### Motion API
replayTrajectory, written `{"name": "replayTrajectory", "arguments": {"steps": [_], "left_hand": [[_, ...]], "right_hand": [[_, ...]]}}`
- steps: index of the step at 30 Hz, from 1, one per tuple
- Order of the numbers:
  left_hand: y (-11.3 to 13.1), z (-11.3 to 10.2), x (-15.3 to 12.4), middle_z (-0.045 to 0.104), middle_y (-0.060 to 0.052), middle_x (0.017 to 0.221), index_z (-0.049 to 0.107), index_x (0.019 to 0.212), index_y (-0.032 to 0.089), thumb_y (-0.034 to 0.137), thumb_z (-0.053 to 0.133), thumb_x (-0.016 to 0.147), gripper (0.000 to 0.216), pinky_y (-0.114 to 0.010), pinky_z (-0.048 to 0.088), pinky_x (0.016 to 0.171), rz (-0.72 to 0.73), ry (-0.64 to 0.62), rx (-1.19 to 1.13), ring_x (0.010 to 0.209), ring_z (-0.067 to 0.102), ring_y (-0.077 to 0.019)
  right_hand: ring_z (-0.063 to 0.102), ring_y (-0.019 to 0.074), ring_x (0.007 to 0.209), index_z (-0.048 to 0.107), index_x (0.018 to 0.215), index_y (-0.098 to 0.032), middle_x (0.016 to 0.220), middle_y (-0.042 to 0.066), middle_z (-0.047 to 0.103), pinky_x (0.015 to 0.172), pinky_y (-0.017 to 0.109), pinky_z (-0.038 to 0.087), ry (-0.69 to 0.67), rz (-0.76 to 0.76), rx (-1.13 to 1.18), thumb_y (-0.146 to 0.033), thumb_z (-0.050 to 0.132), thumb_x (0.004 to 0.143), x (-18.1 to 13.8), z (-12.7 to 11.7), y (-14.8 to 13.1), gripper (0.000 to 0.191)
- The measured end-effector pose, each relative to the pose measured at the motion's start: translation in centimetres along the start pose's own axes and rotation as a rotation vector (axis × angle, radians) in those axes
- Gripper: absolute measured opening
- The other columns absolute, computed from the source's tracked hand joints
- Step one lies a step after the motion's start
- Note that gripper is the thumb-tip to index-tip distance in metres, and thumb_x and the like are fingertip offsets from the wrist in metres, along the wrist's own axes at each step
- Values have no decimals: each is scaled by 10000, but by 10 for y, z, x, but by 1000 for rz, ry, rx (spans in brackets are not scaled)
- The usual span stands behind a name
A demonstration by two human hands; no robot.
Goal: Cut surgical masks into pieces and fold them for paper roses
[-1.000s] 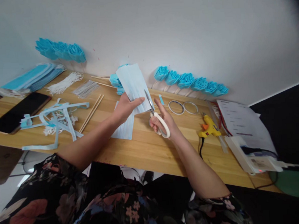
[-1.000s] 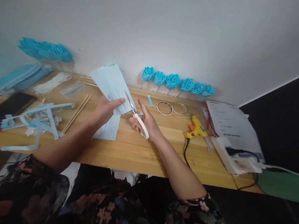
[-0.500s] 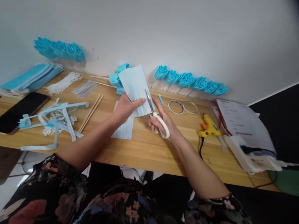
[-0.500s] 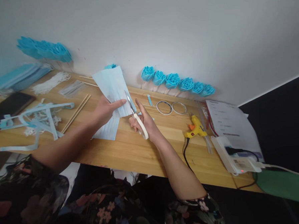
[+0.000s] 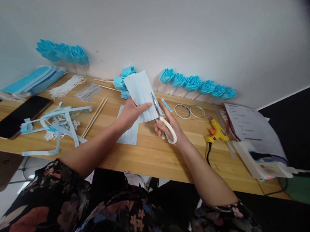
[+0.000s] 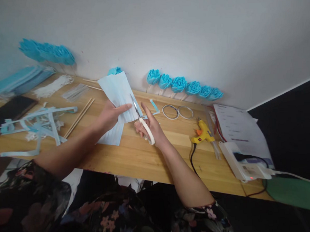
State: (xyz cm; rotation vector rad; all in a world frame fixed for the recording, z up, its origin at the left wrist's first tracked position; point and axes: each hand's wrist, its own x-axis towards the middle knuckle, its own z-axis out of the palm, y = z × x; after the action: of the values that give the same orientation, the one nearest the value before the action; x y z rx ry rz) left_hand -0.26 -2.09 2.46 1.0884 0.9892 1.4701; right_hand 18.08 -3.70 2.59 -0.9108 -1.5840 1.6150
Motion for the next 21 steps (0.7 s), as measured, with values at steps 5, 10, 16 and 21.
{"name": "replayTrajectory", "arguments": {"steps": [5, 10, 16, 21], "left_hand": [[0, 0, 0, 726, -125, 1063, 632, 1050, 146, 383, 842, 685, 483, -478, 569, 928, 2, -11, -4, 1037, 690, -312], [-1, -1, 1, 721, -123, 1043, 630, 1041, 158, 380, 829, 708, 447, -479, 572, 919, 21, -18, 6, 1045, 690, -321], [0, -1, 1, 720, -127, 1042, 637, 1030, 145, 363, 838, 689, 452, -498, 567, 935, 7, -4, -3, 1027, 691, -318], [0, -1, 1, 726, -118, 1029, 637, 1025, 155, 375, 841, 682, 456, -487, 580, 915, 24, -5, -1, 1019, 692, -315]], "right_hand": [[507, 96, 517, 67, 1648, -246, 687, -48, 608, 444, 219, 400, 16, 7, -16, -572, 762, 788, 0, -1, 1, 1153], [499, 93, 496, 67, 1650, -245, 681, -49, 603, 436, 228, 403, 31, 18, -25, -543, 763, 789, 0, 0, 0, 1147], [494, 87, 486, 52, 1651, -262, 673, -54, 608, 429, 222, 390, 48, 40, -29, -523, 771, 771, 1, 1, -1, 1166], [490, 83, 480, 64, 1651, -273, 663, -57, 604, 432, 220, 385, 55, 51, -43, -504, 766, 772, 1, 1, -4, 1148]]}}
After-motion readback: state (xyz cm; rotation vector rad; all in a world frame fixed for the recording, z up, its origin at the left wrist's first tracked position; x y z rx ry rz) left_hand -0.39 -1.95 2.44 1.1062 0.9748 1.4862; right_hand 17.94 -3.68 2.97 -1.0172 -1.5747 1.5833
